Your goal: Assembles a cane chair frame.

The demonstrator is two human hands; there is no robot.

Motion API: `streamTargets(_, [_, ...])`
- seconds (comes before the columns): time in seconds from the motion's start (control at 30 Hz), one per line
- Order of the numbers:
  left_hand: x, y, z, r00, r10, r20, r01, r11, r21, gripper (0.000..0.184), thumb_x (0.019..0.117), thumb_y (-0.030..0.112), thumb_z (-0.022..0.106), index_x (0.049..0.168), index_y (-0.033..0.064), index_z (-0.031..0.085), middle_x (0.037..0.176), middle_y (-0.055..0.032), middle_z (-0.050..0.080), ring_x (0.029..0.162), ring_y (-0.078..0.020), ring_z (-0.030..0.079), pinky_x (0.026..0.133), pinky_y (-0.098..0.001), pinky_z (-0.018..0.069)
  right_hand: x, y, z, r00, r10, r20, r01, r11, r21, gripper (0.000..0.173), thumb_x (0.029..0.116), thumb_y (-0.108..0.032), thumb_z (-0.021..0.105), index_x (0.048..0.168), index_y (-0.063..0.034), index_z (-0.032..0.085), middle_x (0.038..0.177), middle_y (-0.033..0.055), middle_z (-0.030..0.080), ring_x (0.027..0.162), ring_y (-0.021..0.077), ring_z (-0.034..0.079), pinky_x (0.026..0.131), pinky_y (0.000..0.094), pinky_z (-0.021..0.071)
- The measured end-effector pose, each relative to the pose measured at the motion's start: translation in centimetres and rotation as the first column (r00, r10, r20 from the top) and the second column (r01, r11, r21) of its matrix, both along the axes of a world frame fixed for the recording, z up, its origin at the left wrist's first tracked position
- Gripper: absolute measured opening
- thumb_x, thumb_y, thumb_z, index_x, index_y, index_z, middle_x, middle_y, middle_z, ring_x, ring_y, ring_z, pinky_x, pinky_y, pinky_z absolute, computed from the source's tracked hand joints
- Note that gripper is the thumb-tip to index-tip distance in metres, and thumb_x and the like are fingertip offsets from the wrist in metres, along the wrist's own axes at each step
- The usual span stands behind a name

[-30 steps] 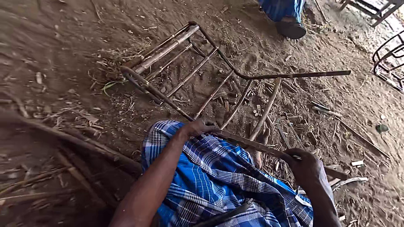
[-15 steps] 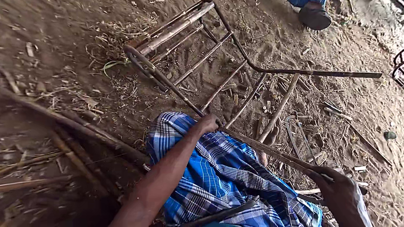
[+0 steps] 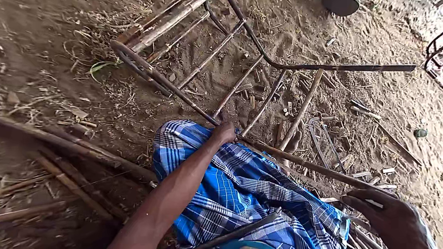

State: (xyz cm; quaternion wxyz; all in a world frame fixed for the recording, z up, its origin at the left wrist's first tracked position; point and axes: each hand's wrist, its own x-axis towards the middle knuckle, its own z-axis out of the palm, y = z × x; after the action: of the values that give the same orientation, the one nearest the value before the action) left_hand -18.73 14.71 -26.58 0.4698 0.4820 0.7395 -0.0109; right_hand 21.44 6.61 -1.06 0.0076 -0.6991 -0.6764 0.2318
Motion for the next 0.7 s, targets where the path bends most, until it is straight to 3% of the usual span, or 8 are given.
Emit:
streamTargets(0.27, [-0.1, 0.0, -0.2, 1.000, 0.002, -0.015, -0.002, 1.000, -0.005, 0.044, 0.0849, 0.026, 0.081, 0.118, 0.0022, 0.065, 0.111, -0.0225, 0.070, 0.106, -0.0409, 0.068, 0.092, -0.0641, 0.0519, -0.3, -0.7, 1.1, 1.000, 0.008, -0.030, -0.009, 1.000, -0.011, 0.014, 0.0853, -0.023, 0.081, 0.097, -0.0165, 0.078, 0.095, -0.0003, 0.076, 0.079, 0.0142, 0.072, 0.070, 0.0428, 0.0604])
streamTargets(0.7, [0.2, 0.0, 0.4, 1.000, 0.018, 0.002, -0.018, 0.999, -0.027, 0.049, 0.0852, 0.023, 0.081, 0.125, -0.0001, 0.062, 0.115, -0.0253, 0.068, 0.109, -0.0432, 0.067, 0.094, -0.0663, 0.0505, 0.3, -1.5, 1.6, 0.998, 0.039, -0.052, -0.042, 0.998, -0.048, 0.022, 0.0847, -0.033, 0.078, 0.100, -0.0182, 0.077, 0.090, -0.0030, 0.076, 0.071, 0.0113, 0.070, 0.063, 0.0397, 0.0602])
